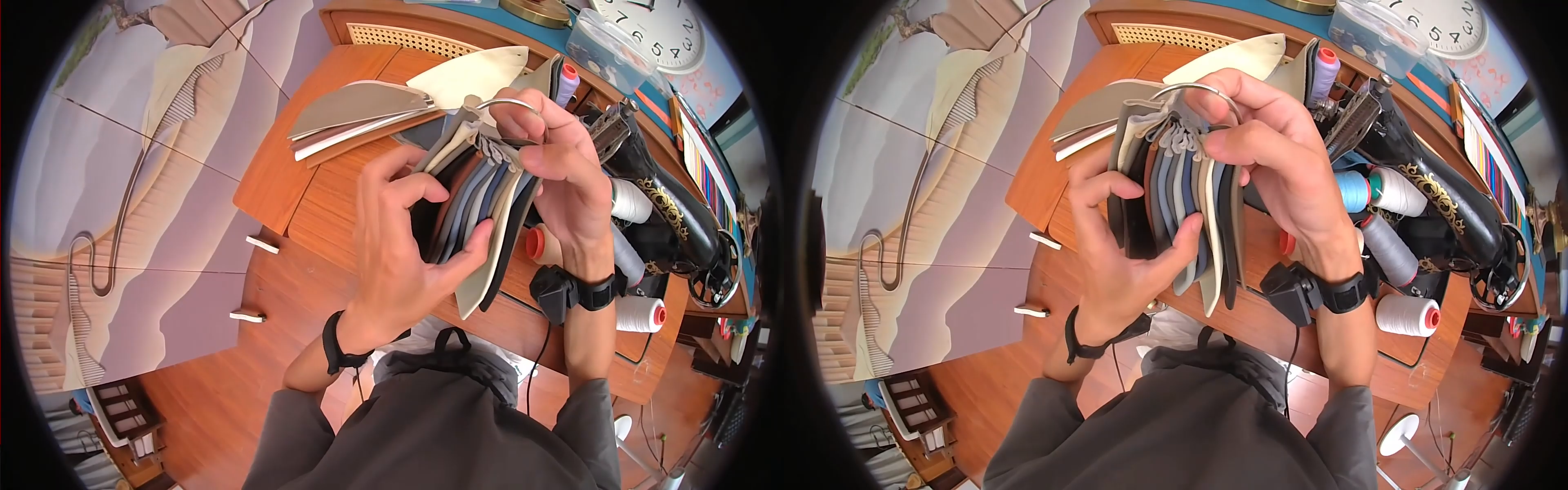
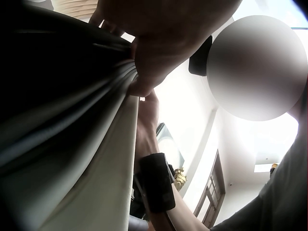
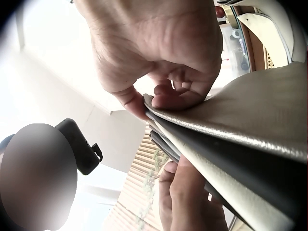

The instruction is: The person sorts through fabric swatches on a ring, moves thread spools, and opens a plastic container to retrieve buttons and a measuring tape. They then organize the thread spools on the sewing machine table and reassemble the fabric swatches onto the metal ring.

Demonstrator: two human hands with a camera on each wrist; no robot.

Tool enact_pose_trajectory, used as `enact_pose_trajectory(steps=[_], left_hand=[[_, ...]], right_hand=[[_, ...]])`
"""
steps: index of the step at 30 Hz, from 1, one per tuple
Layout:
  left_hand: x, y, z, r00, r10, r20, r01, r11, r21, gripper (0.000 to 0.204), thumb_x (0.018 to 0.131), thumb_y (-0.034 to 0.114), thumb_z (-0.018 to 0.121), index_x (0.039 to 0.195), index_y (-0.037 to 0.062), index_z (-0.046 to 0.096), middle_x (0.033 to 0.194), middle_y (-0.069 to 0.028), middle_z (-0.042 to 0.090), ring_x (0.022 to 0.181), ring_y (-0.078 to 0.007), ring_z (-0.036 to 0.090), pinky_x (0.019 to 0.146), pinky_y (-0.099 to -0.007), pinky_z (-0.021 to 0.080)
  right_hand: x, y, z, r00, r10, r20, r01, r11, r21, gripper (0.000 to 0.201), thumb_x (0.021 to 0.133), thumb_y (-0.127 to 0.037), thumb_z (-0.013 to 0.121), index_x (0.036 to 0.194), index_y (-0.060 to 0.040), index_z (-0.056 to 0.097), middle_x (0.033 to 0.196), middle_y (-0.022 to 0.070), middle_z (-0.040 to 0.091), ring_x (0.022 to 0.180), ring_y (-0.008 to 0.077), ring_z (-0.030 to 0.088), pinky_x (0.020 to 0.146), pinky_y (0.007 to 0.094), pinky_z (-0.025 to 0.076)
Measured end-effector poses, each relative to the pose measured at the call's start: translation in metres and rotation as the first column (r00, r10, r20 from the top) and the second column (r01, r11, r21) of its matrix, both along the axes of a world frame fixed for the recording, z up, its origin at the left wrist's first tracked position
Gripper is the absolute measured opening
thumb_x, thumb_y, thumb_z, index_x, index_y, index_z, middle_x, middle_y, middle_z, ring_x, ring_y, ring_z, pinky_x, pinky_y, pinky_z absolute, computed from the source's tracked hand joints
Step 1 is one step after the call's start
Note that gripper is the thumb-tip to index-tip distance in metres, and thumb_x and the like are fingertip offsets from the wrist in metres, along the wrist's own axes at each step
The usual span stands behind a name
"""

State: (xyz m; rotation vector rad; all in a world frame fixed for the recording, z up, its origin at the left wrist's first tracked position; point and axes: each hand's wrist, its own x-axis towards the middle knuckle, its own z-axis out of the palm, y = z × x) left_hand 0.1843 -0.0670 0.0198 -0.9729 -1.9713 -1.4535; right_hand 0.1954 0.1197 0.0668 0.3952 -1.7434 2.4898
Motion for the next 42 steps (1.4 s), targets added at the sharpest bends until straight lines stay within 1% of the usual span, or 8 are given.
enact_pose_trajectory(steps=[10,31,34,36,37,40,41,42], left_hand=[[0.002,-0.001,0.004,1.0,-0.023,0.015,0.024,0.999,-0.041,0.063,0.063,0.011,0.089,0.108,0.0049,0.045,0.119,-0.0201,0.047,0.107,-0.0346,0.052,0.089,-0.041,0.047],[0.009,0.007,0.008,0.998,0.049,0.028,-0.046,0.996,-0.075,0.071,0.064,0.013,0.086,0.113,0.0044,0.036,0.12,-0.0212,0.045,0.109,-0.0331,0.051,0.093,-0.0427,0.044],[0.01,0.005,0.007,0.999,0.042,0.011,-0.041,0.993,-0.111,0.089,0.064,0.015,0.088,0.129,0.0029,0.029,0.126,-0.0222,0.043,0.115,-0.0327,0.049,0.098,-0.0447,0.041],[0.016,0.005,0.001,0.957,-0.14,0.253,0.101,0.981,0.164,0.117,0.064,0.019,0.09,0.147,0.0018,0.009,0.134,-0.0233,0.037,0.121,-0.033,0.046,0.104,-0.0463,0.037],[0.018,0.0,-0.002,0.959,-0.125,0.254,0.113,0.992,0.062,0.139,0.063,0.025,0.093,0.152,0.002,-0.012,0.144,-0.0252,0.028,0.129,-0.0351,0.041,0.109,-0.0475,0.034],[0.037,-0.005,-0.015,0.957,0.032,0.289,0.018,0.985,-0.17,0.143,0.064,0.032,0.094,0.152,0.0024,-0.015,0.153,-0.0278,0.01,0.139,-0.0373,0.029,0.113,-0.0487,0.028],[0.041,-0.001,-0.028,0.966,0.106,0.237,-0.094,0.994,-0.061,0.125,0.066,0.027,0.092,0.154,0.0003,0.007,0.148,-0.0246,0.029,0.133,-0.0325,0.041,0.11,-0.0453,0.035],[0.043,-0.002,-0.027,0.968,0.094,0.233,-0.083,0.995,-0.058,0.125,0.066,0.027,0.092,0.154,0.0003,0.007,0.148,-0.0246,0.029,0.133,-0.0325,0.041,0.11,-0.0453,0.035]], right_hand=[[0.002,0.002,-0.004,1.0,0.016,-0.022,-0.016,1.0,-0.001,0.023,0.084,-0.012,0.063,0.106,-0.0113,0.062,0.098,-0.0127,0.055,0.083,-0.0047,0.048,0.059,0.0148,0.03],[0.01,-0.005,0.007,0.998,-0.059,0.031,0.057,0.997,0.057,0.029,0.081,-0.011,0.065,0.11,-0.008,0.06,0.101,-0.009,0.052,0.081,-0.0013,0.047,0.059,0.0158,0.033],[0.007,-0.004,0.0,1.0,-0.017,0.003,0.017,1.0,-0.012,0.028,0.086,-0.012,0.072,0.11,-0.0091,0.061,0.104,-0.0076,0.058,0.084,-0.0006,0.052,0.065,0.0178,0.04],[0.009,-0.015,0.003,0.999,-0.046,-0.006,0.045,0.997,-0.056,0.029,0.086,-0.012,0.075,0.11,-0.0081,0.06,0.106,-0.0051,0.058,0.087,0.0011,0.052,0.07,0.0176,0.041],[0.012,-0.019,0.006,0.998,-0.052,0.022,0.053,0.998,-0.039,0.03,0.086,-0.011,0.076,0.109,-0.0073,0.059,0.106,-0.0031,0.057,0.09,0.0026,0.052,0.074,0.0175,0.043],[0.012,-0.046,0.004,0.995,-0.05,-0.09,0.034,0.983,-0.179,0.026,0.09,-0.01,0.072,0.109,-0.008,0.056,0.104,-0.0034,0.051,0.096,0.0043,0.049,0.077,0.0201,0.042],[0.013,-0.053,0.006,0.991,-0.09,-0.095,0.083,0.993,-0.079,0.024,0.09,-0.011,0.071,0.108,-0.0077,0.055,0.103,-0.0028,0.051,0.091,0.0044,0.048,0.076,0.0204,0.041],[0.016,-0.059,0.007,0.987,-0.127,-0.1,0.13,0.991,0.019,0.023,0.091,-0.012,0.07,0.107,-0.0073,0.055,0.103,-0.0023,0.051,0.087,0.0044,0.046,0.074,0.0207,0.041]])
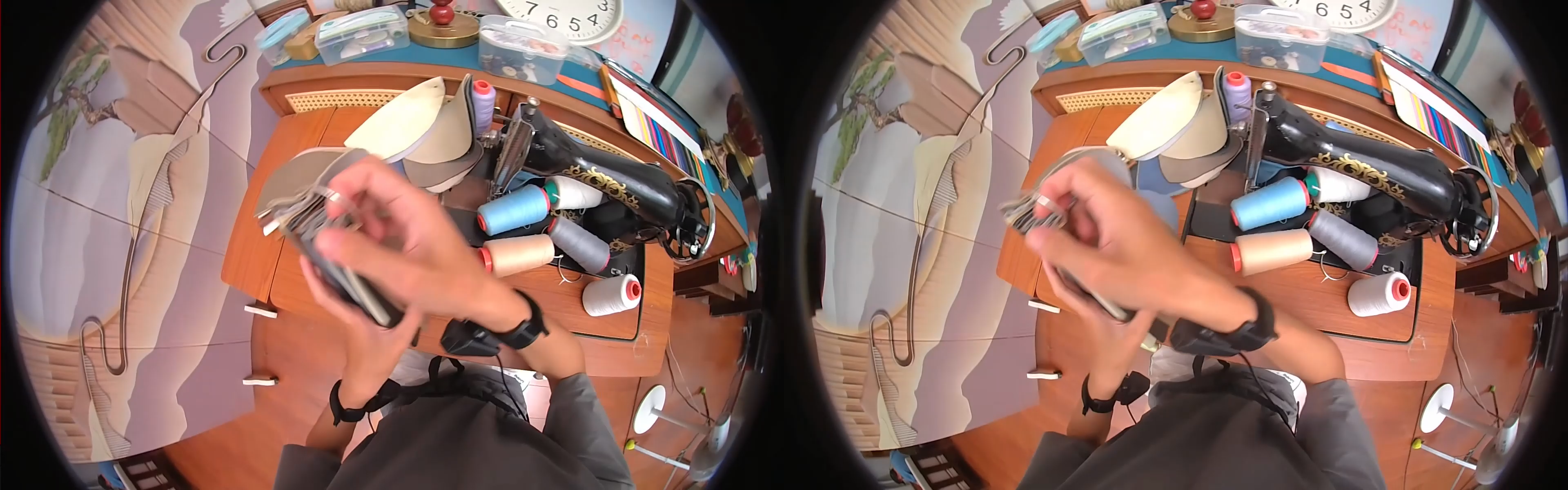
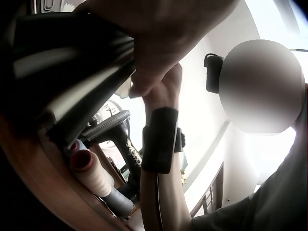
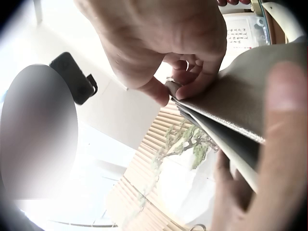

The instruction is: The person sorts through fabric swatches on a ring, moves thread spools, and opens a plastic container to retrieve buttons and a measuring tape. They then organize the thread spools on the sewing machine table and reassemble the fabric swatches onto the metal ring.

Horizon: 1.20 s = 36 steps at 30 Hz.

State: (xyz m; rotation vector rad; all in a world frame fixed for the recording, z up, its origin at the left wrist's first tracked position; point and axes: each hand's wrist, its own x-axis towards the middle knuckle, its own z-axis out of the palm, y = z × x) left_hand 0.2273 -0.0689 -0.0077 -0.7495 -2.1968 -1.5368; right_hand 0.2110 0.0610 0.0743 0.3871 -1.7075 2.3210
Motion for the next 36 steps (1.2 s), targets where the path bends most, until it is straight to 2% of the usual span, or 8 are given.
enact_pose_trajectory(steps=[3,6,11,16,22,28,32,36], left_hand=[[-0.004,-0.012,0.008,0.991,0.062,0.122,-0.064,0.998,0.018,0.115,0.067,0.025,0.091,0.151,-0.0003,0.016,0.143,-0.022,0.037,0.129,-0.0301,0.045,0.107,-0.0435,0.038],[-0.015,-0.031,0.019,0.962,0.122,0.245,-0.13,0.991,0.017,0.106,0.068,0.023,0.09,0.148,-0.0008,0.025,0.138,-0.0194,0.044,0.124,-0.0277,0.05,0.105,-0.0416,0.04],[-0.04,-0.06,0.027,0.944,0.047,0.327,-0.068,0.996,0.053,0.084,0.071,0.019,0.087,0.138,-0.0014,0.042,0.125,-0.013,0.057,0.114,-0.0222,0.058,0.098,-0.0369,0.046],[-0.052,-0.054,0.043,0.922,-0.196,0.335,0.135,0.971,0.196,0.068,0.076,0.018,0.083,0.132,-0.0005,0.049,0.12,-0.0103,0.06,0.109,-0.019,0.06,0.095,-0.0336,0.047],[-0.072,-0.048,0.071,0.98,-0.02,0.2,0.021,1.0,-0.001,0.06,0.079,0.015,0.082,0.129,0.0005,0.051,0.11,-0.0085,0.064,0.102,-0.0163,0.061,0.09,-0.0308,0.048],[-0.101,-0.06,0.064,0.646,-0.261,0.718,0.062,0.955,0.29,0.05,0.088,0.023,0.072,0.123,-0.0086,0.055,0.109,-0.016,0.067,0.093,-0.0185,0.069,0.081,-0.0292,0.055],[-0.108,-0.051,0.049,0.373,-0.446,0.813,0.086,0.89,0.449,0.051,0.089,0.017,0.065,0.133,-0.0045,0.049,0.118,-0.0172,0.064,0.099,-0.0223,0.069,0.082,-0.0327,0.059],[-0.118,-0.03,0.036,0.329,-0.521,0.788,0.237,0.853,0.465,0.054,0.089,0.014,0.063,0.137,-0.003,0.046,0.122,-0.017,0.063,0.103,-0.024,0.068,0.085,-0.035,0.059]], right_hand=[[0.006,-0.02,0.008,0.987,-0.074,-0.143,0.098,0.981,0.168,0.025,0.088,-0.012,0.071,0.105,-0.0062,0.053,0.102,0.0007,0.05,0.075,0.0066,0.042,0.068,0.023,0.039],[0.01,-0.03,0.015,0.981,-0.036,-0.189,0.047,0.998,0.052,0.024,0.089,-0.013,0.071,0.102,-0.0061,0.053,0.103,0.0016,0.051,0.074,0.0079,0.041,0.065,0.0233,0.039],[0.004,-0.013,0.015,0.971,0.07,-0.227,-0.073,0.997,-0.004,0.056,0.091,-0.007,0.067,0.143,-0.0065,0.046,0.12,0.0077,0.05,0.097,0.0131,0.06,0.085,0.0281,0.052],[0.015,0.013,0.001,0.988,-0.074,-0.133,0.079,0.996,0.03,0.045,0.091,-0.005,0.066,0.134,-0.0069,0.054,0.126,0.0083,0.052,0.099,0.0126,0.061,0.081,0.0268,0.053],[0.025,0.041,-0.036,0.979,-0.2,-0.042,0.198,0.878,0.436,0.038,0.09,-0.016,0.068,0.123,-0.0043,0.054,0.115,0.0129,0.056,0.101,0.0229,0.062,0.083,0.0346,0.053],[0.03,0.038,-0.052,0.949,-0.296,0.106,0.182,0.792,0.582,0.067,0.092,-0.044,0.065,0.136,0.0,0.042,0.132,0.0234,0.049,0.116,0.0374,0.056,0.101,0.0449,0.044],[0.025,0.034,-0.062,0.937,-0.321,0.142,0.193,0.809,0.555,0.082,0.091,-0.051,0.063,0.145,0.0014,0.031,0.144,0.0322,0.036,0.129,0.0458,0.046,0.107,0.0451,0.04],[0.025,0.036,-0.064,0.91,-0.41,-0.064,0.343,0.655,0.674,0.085,0.09,-0.045,0.064,0.149,0.0035,0.026,0.151,0.0361,0.024,0.141,0.0521,0.027,0.115,0.0486,0.029]])
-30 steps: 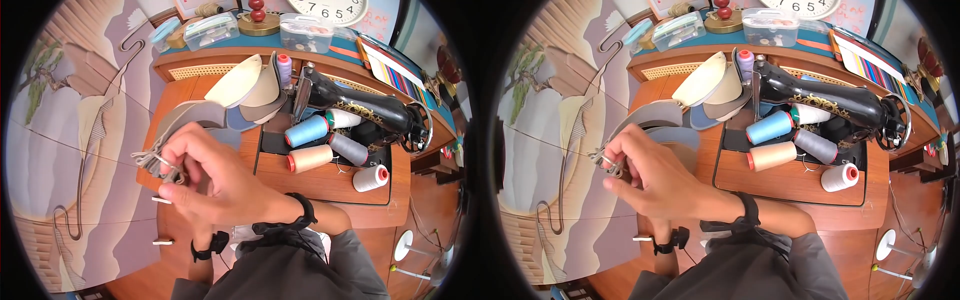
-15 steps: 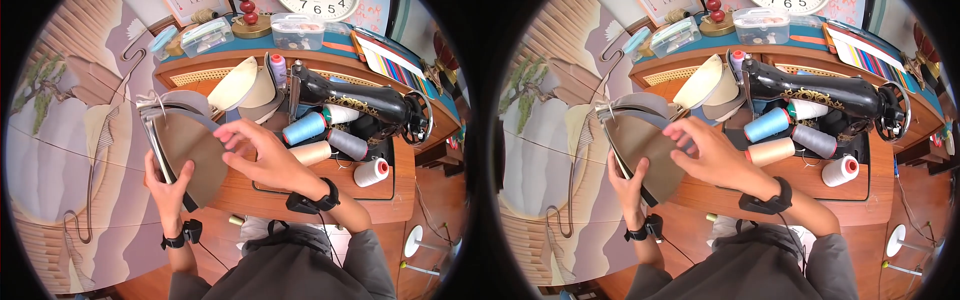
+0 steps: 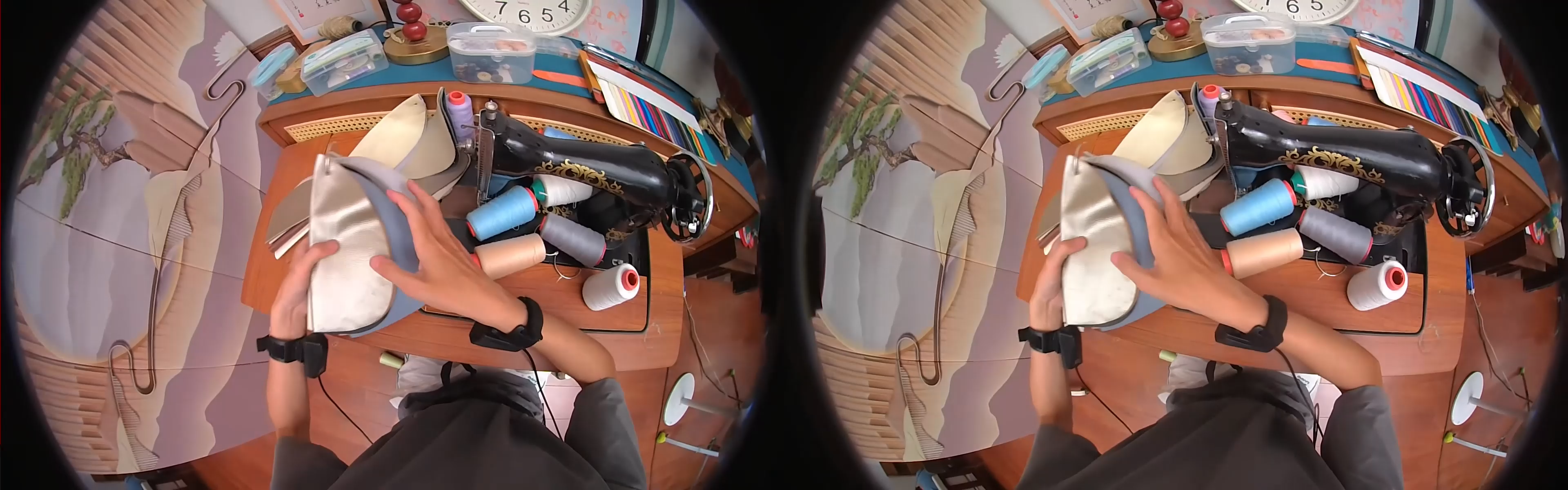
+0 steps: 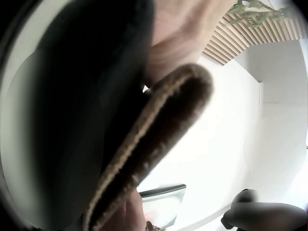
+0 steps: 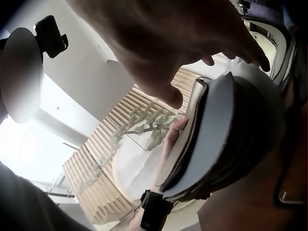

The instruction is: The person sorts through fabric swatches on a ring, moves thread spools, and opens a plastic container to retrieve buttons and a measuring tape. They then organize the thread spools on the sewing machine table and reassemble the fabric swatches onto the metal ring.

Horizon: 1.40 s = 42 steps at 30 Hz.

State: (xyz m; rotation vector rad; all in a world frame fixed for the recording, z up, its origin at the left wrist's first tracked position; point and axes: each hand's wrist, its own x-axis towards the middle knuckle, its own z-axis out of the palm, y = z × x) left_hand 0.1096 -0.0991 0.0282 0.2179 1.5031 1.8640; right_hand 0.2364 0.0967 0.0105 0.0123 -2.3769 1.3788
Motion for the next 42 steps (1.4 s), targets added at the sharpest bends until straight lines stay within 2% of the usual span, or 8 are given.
enact_pose_trajectory(steps=[11,17,20,21,28,32,38,42], left_hand=[[-0.006,0.026,-0.037,0.994,-0.109,-0.023,0.104,0.984,-0.148,0.067,0.089,0.023,0.075,0.143,0.0004,0.041,0.127,-0.012,0.06,0.113,-0.0175,0.061,0.093,-0.0301,0.051],[0.026,0.01,-0.038,0.797,0.235,-0.556,-0.233,0.97,0.077,0.081,0.078,0.027,0.082,0.141,-0.0001,0.04,0.124,-0.0112,0.06,0.112,-0.0199,0.06,0.092,-0.0341,0.051],[0.014,-0.031,-0.068,0.704,0.218,-0.676,-0.161,0.976,0.148,0.089,0.077,0.033,0.083,0.143,-0.0003,0.035,0.126,-0.0119,0.059,0.111,-0.0221,0.06,0.092,-0.0361,0.05],[0.011,-0.046,-0.078,0.717,0.087,-0.692,-0.146,0.989,-0.027,0.098,0.075,0.039,0.084,0.145,0.0,0.028,0.13,-0.0131,0.053,0.117,-0.0244,0.056,0.097,-0.0381,0.047],[0.035,-0.024,-0.073,0.638,0.223,-0.737,-0.149,0.975,0.166,0.105,0.068,0.04,0.088,0.143,0.0001,0.026,0.133,-0.0135,0.045,0.125,-0.0246,0.047,0.105,-0.0385,0.04],[0.043,-0.024,-0.069,0.681,0.231,-0.695,-0.196,0.972,0.131,0.101,0.069,0.039,0.087,0.14,-0.0004,0.028,0.132,-0.0139,0.044,0.124,-0.0241,0.047,0.104,-0.0386,0.04],[0.052,-0.029,-0.08,0.627,0.26,-0.734,-0.16,0.966,0.205,0.097,0.07,0.036,0.086,0.139,-0.0006,0.029,0.13,-0.0147,0.045,0.121,-0.0241,0.047,0.101,-0.0377,0.041],[0.048,-0.037,-0.077,0.691,0.035,-0.722,0.009,0.998,0.057,0.101,0.069,0.032,0.087,0.142,-0.0009,0.026,0.133,-0.0158,0.046,0.123,-0.0252,0.049,0.102,-0.0386,0.042]], right_hand=[[-0.02,0.019,-0.038,0.997,0.035,0.062,-0.039,0.998,0.053,0.087,0.089,-0.039,0.066,0.146,0.012,0.024,0.151,0.0353,0.024,0.144,0.049,0.023,0.118,0.0482,0.023],[-0.019,0.02,-0.007,0.998,-0.031,0.055,0.032,0.999,-0.034,0.115,0.077,-0.052,0.081,0.154,0.0006,0.013,0.156,0.0265,0.024,0.146,0.0392,0.026,0.118,0.0453,0.026],[-0.025,0.023,-0.005,0.998,0.057,-0.013,-0.059,0.982,-0.18,0.127,0.07,-0.053,0.086,0.153,0.0043,0.009,0.155,0.0313,0.02,0.146,0.0419,0.023,0.119,0.0464,0.025],[-0.026,0.02,0.003,0.988,0.152,0.018,-0.134,0.916,-0.377,0.136,0.065,-0.051,0.09,0.155,0.0023,0.003,0.157,0.0308,0.017,0.147,0.0405,0.022,0.119,0.0465,0.024],[-0.032,0.002,-0.017,0.945,0.325,-0.036,-0.315,0.876,-0.366,0.134,0.062,-0.046,0.093,0.155,-0.0047,0.006,0.154,0.0292,0.022,0.142,0.0367,0.031,0.115,0.0476,0.03],[-0.029,0.015,-0.005,0.866,0.443,0.23,-0.282,0.815,-0.507,0.131,0.059,-0.033,0.098,0.154,-0.0051,0.012,0.15,0.0173,0.034,0.141,0.027,0.032,0.117,0.04,0.026],[-0.023,0.012,-0.019,0.897,0.429,0.105,-0.35,0.836,-0.423,0.125,0.06,-0.046,0.094,0.149,-0.0011,0.019,0.142,0.021,0.044,0.135,0.0301,0.042,0.112,0.0398,0.034],[-0.022,0.011,-0.027,0.893,0.438,0.101,-0.369,0.843,-0.391,0.122,0.062,-0.046,0.093,0.148,-0.0001,0.02,0.14,0.0203,0.046,0.134,0.0297,0.044,0.113,0.0384,0.034]])
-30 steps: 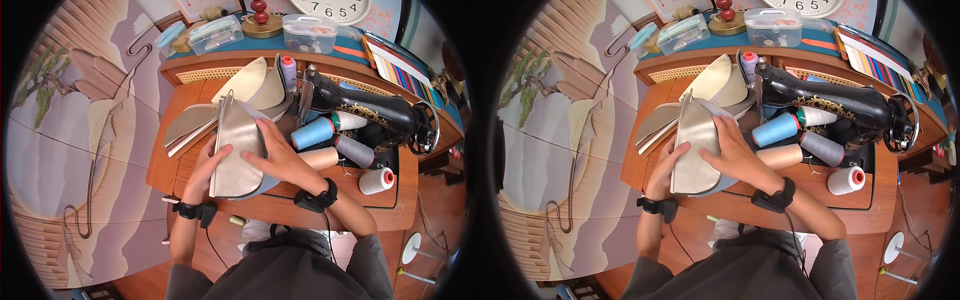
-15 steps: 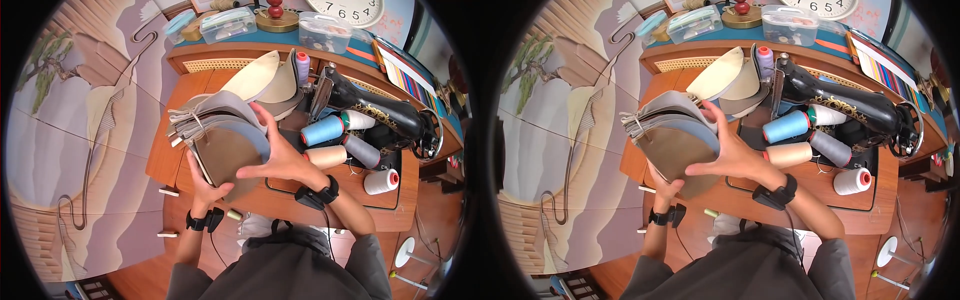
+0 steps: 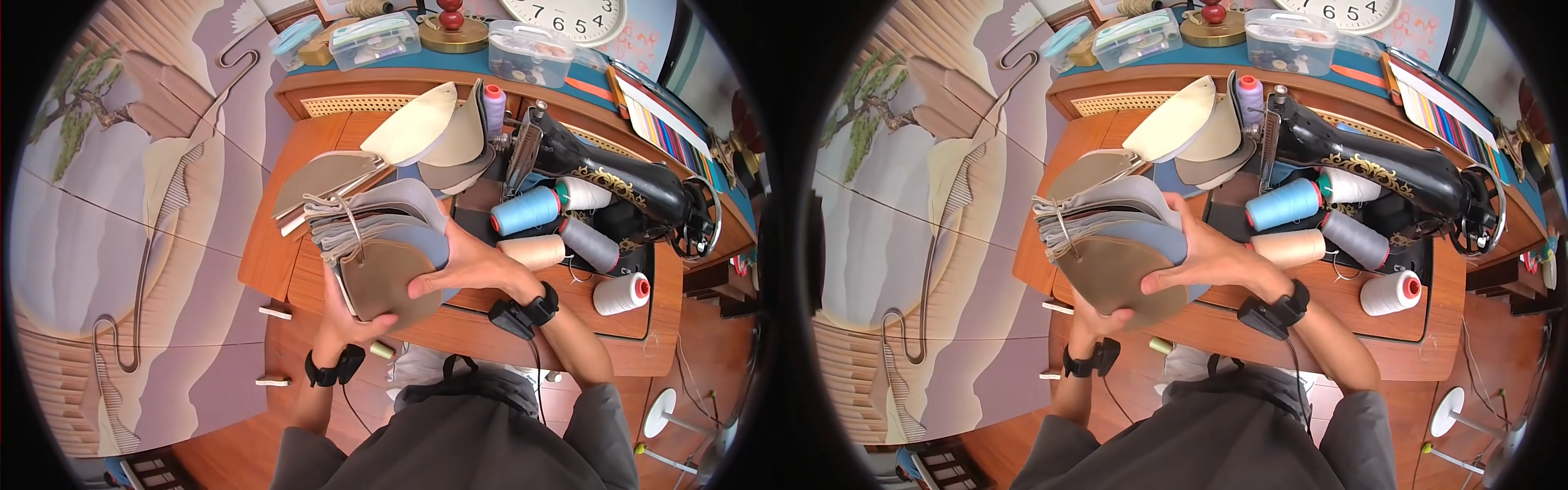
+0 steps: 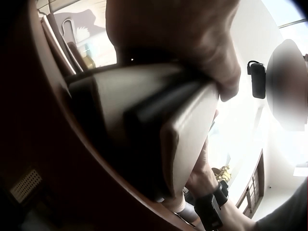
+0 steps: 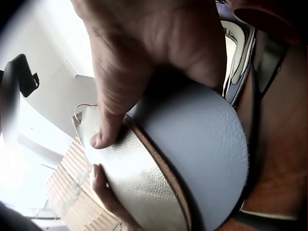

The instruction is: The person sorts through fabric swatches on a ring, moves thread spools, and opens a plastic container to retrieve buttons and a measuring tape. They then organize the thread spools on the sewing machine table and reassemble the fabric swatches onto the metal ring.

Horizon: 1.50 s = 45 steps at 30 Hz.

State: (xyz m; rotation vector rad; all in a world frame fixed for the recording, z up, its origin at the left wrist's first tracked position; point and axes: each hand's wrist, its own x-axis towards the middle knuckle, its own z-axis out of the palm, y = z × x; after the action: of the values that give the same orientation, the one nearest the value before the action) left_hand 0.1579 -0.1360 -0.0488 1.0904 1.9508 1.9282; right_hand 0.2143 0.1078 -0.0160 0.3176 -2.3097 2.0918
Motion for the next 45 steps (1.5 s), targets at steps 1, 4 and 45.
enact_pose_trajectory(steps=[1,4,45], left_hand=[[-0.001,-0.001,0.002,0.996,-0.06,-0.066,0.056,0.997,-0.058,0.101,0.07,0.031,0.087,0.144,-0.001,0.026,0.134,-0.016,0.047,0.123,-0.0254,0.05,0.103,-0.0389,0.042],[0.0,-0.006,0.005,0.999,-0.027,-0.038,0.02,0.986,-0.166,0.099,0.07,0.027,0.086,0.145,-0.0011,0.028,0.135,-0.0158,0.05,0.123,-0.0254,0.052,0.102,-0.0389,0.044],[-0.095,0.031,0.042,0.995,0.074,0.071,-0.054,0.968,-0.246,0.07,0.103,0.057,0.028,0.128,-0.0017,0.055,0.121,-0.0137,0.064,0.113,-0.0253,0.06,0.099,-0.0339,0.044]], right_hand=[[-0.001,-0.001,-0.002,0.998,0.054,0.035,-0.053,0.998,-0.044,0.12,0.063,-0.045,0.093,0.148,0.0003,0.021,0.141,0.0195,0.047,0.134,0.0288,0.044,0.112,0.0372,0.034],[-0.001,-0.001,0.008,0.991,0.116,0.068,-0.11,0.99,-0.084,0.116,0.065,-0.045,0.092,0.149,0.0013,0.025,0.141,0.0182,0.049,0.132,0.0273,0.047,0.111,0.0356,0.036],[0.025,0.004,0.022,0.94,0.014,0.342,0.138,0.899,-0.416,0.073,0.084,-0.021,0.076,0.144,0.0014,0.042,0.134,0.014,0.056,0.125,0.021,0.052,0.105,0.035,0.043]])
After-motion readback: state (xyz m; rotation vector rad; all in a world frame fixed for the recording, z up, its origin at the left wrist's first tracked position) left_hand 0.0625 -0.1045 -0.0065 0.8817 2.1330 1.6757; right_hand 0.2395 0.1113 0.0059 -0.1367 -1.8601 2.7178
